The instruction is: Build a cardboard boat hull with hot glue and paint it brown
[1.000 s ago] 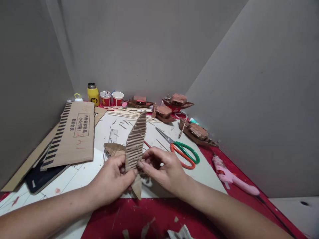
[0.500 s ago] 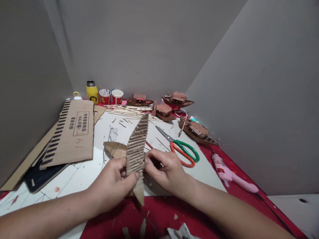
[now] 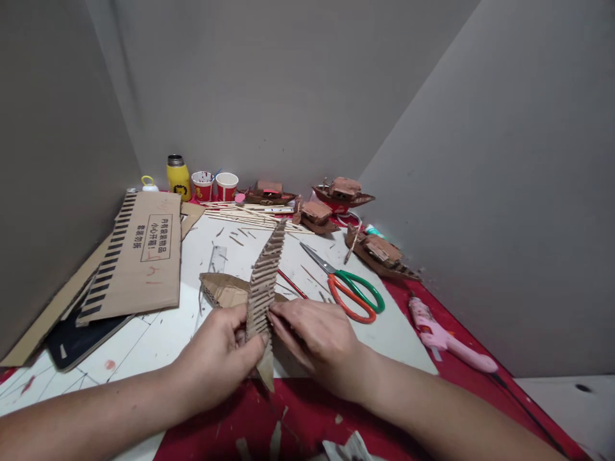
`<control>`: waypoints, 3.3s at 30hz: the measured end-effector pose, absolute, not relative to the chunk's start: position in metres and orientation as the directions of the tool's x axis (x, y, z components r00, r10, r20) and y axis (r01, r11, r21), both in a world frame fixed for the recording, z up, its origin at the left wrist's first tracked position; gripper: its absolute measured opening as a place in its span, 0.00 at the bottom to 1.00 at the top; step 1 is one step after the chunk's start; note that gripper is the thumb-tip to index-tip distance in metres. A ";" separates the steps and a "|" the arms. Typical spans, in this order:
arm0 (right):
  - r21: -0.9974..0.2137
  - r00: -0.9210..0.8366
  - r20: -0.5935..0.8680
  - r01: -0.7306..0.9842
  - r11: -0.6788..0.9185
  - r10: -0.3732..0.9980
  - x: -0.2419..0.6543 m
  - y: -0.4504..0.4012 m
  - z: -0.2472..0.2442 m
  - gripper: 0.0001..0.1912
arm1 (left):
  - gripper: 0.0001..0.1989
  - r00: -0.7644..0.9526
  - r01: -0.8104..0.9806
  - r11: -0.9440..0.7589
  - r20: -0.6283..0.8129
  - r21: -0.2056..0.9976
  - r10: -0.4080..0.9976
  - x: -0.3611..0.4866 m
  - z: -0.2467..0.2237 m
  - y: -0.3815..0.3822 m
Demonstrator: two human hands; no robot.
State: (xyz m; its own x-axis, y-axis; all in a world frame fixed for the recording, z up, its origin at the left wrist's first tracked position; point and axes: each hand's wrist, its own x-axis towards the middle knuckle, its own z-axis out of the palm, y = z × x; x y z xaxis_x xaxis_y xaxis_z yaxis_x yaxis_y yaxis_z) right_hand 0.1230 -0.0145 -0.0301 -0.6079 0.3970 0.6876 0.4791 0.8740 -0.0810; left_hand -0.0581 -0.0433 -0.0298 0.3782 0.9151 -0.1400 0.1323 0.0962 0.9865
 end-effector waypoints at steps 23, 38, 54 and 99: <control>-0.316 -0.376 0.793 0.417 0.852 0.479 0.144 -0.014 0.004 0.08 | 0.15 0.318 -0.042 0.245 -0.220 0.969 0.922 -0.062 -0.021 -0.027; -0.378 -0.432 0.701 0.449 0.810 0.567 0.128 -0.008 -0.014 0.02 | 0.24 0.481 0.009 0.109 -0.100 0.994 0.871 -0.057 -0.019 -0.036; -0.673 -0.322 0.510 0.428 0.603 0.798 0.120 -0.010 -0.021 0.05 | 0.25 0.428 0.083 0.074 -0.102 0.994 0.898 -0.055 -0.025 -0.047; -0.381 -0.754 0.567 0.117 0.917 0.332 0.136 -0.012 -0.005 0.04 | 0.16 0.373 -0.171 0.232 -0.155 0.958 0.915 -0.070 -0.035 -0.011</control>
State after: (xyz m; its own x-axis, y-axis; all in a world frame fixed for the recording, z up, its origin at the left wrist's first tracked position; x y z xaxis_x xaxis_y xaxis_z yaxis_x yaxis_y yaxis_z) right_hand 0.1356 -0.0118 -0.0049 -0.7541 0.3318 0.5669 0.1168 0.9170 -0.3814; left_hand -0.0701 -0.0112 -0.0353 0.3733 0.9147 -0.1547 -0.1712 0.2318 0.9576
